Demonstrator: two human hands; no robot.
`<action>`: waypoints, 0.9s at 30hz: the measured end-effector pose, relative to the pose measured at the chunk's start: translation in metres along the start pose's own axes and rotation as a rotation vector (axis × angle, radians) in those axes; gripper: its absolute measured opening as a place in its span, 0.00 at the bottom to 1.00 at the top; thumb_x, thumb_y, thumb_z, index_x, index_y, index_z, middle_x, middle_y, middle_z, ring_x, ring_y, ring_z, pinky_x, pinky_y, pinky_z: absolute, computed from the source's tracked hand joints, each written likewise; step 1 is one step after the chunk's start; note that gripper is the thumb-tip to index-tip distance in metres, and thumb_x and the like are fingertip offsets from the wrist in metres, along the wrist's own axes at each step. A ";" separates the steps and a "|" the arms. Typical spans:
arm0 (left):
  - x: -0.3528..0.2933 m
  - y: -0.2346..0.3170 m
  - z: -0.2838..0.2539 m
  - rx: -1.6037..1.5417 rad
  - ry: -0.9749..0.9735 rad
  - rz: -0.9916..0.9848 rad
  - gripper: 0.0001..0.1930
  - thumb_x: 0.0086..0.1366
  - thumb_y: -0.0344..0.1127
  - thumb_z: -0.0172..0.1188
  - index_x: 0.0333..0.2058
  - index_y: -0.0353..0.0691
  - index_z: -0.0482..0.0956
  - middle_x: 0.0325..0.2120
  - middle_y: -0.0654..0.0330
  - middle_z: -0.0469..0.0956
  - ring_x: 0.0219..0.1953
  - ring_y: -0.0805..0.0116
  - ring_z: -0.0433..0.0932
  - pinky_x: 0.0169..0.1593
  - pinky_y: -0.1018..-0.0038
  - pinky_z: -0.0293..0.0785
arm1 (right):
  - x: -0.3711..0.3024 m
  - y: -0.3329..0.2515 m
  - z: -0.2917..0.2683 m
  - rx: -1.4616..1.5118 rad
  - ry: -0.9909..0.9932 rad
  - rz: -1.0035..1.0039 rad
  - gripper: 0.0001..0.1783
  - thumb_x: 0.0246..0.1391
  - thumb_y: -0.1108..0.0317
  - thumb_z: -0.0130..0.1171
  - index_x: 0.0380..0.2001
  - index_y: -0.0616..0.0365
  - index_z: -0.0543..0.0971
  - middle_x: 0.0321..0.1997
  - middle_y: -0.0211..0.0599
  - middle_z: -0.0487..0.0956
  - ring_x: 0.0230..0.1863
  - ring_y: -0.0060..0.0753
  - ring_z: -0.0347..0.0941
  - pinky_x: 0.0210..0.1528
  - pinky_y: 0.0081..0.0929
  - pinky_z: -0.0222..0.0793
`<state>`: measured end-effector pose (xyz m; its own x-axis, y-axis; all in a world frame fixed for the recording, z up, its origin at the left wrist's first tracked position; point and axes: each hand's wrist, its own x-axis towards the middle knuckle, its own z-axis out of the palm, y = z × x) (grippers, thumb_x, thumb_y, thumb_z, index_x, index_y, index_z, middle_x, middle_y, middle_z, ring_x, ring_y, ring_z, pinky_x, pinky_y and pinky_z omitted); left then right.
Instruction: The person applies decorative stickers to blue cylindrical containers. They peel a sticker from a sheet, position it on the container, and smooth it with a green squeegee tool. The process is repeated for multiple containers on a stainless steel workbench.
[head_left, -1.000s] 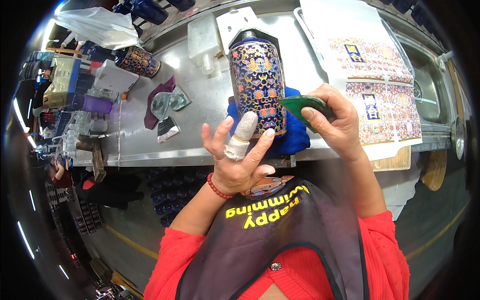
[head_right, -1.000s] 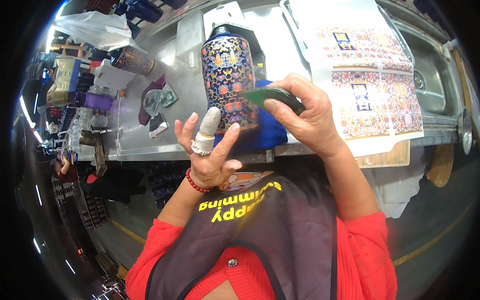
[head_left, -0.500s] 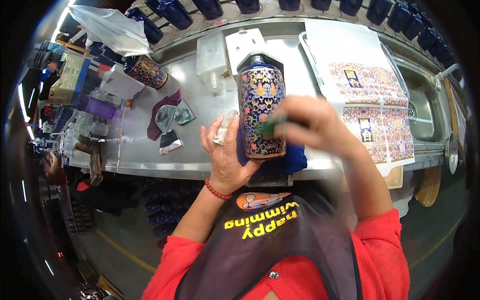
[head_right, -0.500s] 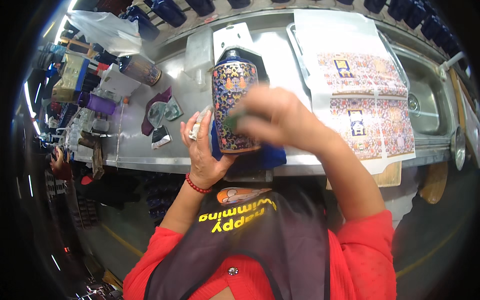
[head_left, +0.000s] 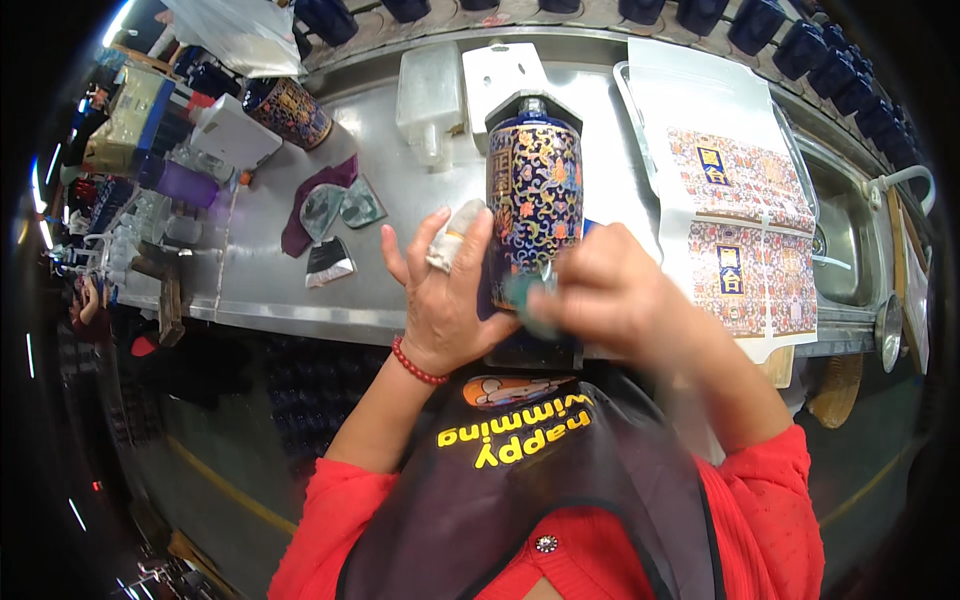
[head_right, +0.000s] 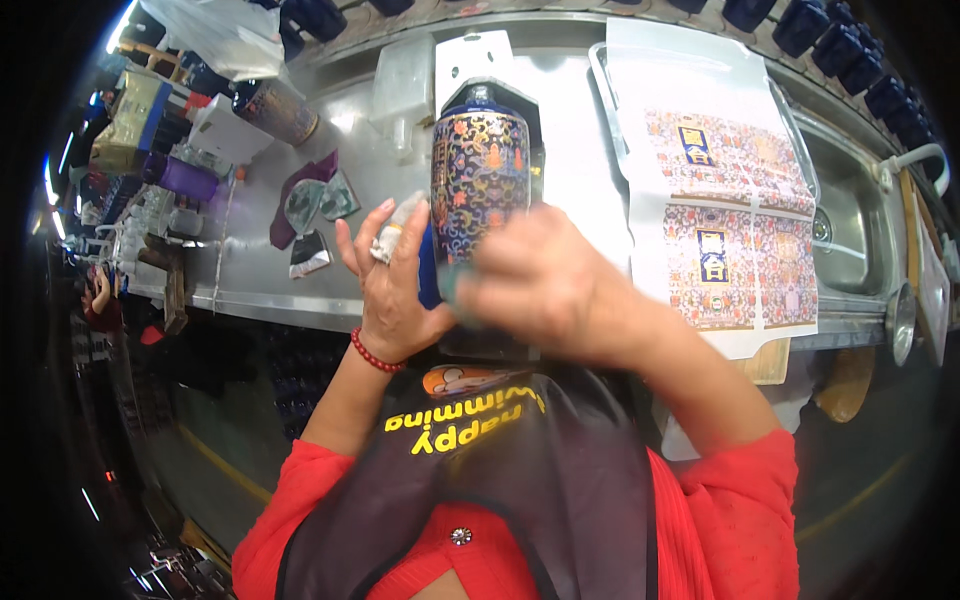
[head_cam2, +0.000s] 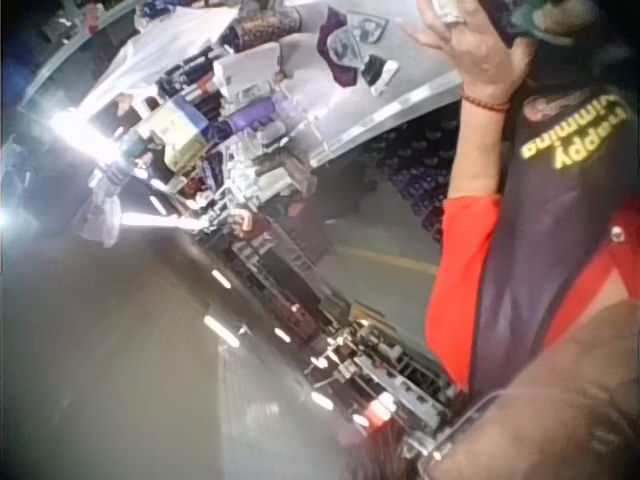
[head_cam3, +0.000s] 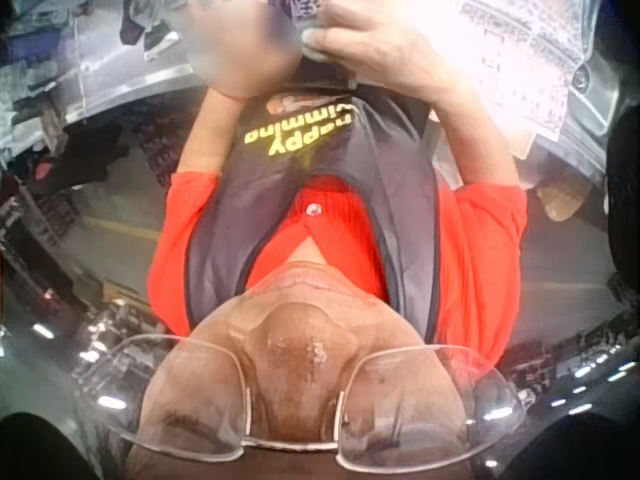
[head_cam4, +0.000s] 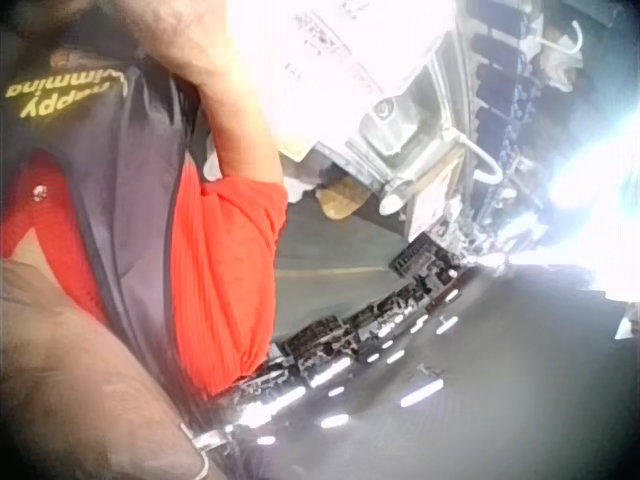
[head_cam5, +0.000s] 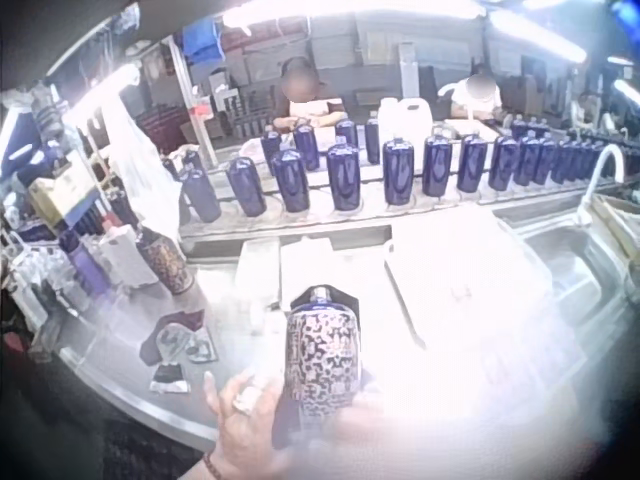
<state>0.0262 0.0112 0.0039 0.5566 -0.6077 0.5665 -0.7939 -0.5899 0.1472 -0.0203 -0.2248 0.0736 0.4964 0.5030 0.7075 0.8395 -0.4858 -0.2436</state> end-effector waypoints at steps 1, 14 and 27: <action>-0.001 -0.001 0.003 -0.034 -0.001 -0.035 0.52 0.50 0.69 0.68 0.66 0.38 0.69 0.57 0.57 0.75 0.65 0.49 0.64 0.71 0.37 0.29 | -0.008 -0.008 0.001 0.218 -0.125 0.025 0.11 0.42 0.71 0.69 0.32 0.50 0.81 0.32 0.31 0.72 0.35 0.35 0.74 0.33 0.35 0.67; 0.013 0.002 -0.007 0.037 0.025 0.092 0.51 0.49 0.67 0.70 0.67 0.41 0.68 0.55 0.54 0.78 0.68 0.50 0.62 0.71 0.36 0.25 | -0.041 -0.024 0.009 -0.021 0.108 0.322 0.20 0.37 0.77 0.68 0.39 0.54 0.83 0.35 0.33 0.76 0.36 0.39 0.72 0.38 0.35 0.66; 0.004 -0.017 0.012 -0.649 -0.184 -0.083 0.51 0.67 0.67 0.55 0.74 0.33 0.50 0.69 0.43 0.61 0.71 0.44 0.56 0.73 0.52 0.39 | -0.073 -0.028 0.025 -0.038 0.043 0.274 0.17 0.36 0.71 0.68 0.36 0.51 0.84 0.37 0.28 0.76 0.36 0.34 0.71 0.43 0.36 0.64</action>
<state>0.0454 0.0127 -0.0055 0.6092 -0.6885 0.3935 -0.7007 -0.2349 0.6737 -0.0745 -0.2302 0.0118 0.6931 0.3194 0.6463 0.6661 -0.6265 -0.4047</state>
